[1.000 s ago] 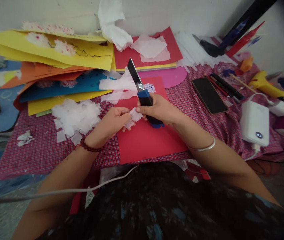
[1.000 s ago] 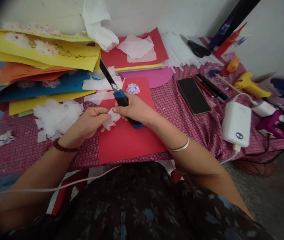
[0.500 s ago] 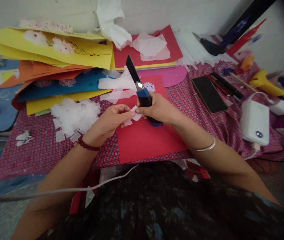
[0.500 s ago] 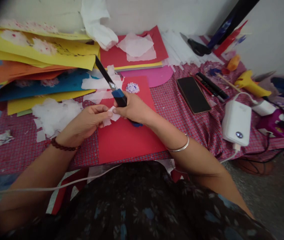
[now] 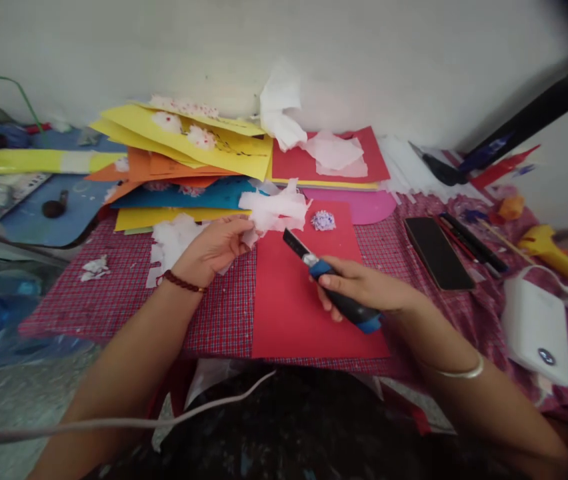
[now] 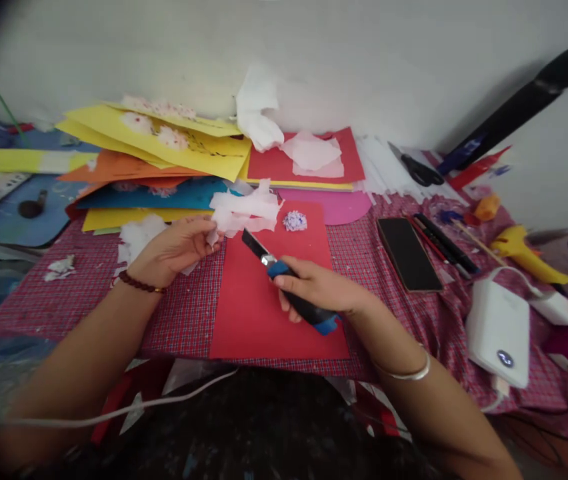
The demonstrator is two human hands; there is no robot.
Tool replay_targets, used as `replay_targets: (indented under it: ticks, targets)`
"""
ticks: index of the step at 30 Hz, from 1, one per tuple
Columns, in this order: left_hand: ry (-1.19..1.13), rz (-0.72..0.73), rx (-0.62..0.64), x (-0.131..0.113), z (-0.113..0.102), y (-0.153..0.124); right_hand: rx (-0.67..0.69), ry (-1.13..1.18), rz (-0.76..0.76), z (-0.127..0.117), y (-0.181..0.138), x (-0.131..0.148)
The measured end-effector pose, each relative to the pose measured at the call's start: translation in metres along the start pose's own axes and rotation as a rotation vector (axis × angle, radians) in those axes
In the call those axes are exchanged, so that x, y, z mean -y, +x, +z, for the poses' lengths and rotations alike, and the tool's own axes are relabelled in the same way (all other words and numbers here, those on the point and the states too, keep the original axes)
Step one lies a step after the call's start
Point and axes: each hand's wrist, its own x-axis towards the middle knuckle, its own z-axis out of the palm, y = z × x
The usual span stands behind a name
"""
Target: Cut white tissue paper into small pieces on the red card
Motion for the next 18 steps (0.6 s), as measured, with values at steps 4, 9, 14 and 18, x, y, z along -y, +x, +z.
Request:
replay_targets:
  ticks: [4,9,14,18]
  targets:
    - [0.065,0.006,0.038,0.002,0.003,-0.002,0.037,-0.037,0.000,0.000,0.005,-0.002]
    - [0.179,-0.017,0.054,0.001,0.007,-0.005,0.060,-0.083,-0.008,-0.003,0.006,-0.005]
    - [0.216,-0.040,0.060,0.001,0.013,-0.010,0.057,-0.114,-0.023,-0.003,0.006,-0.008]
    - [0.194,-0.045,0.062,0.001,0.014,-0.011,0.054,-0.148,-0.032,-0.002,0.005,-0.008]
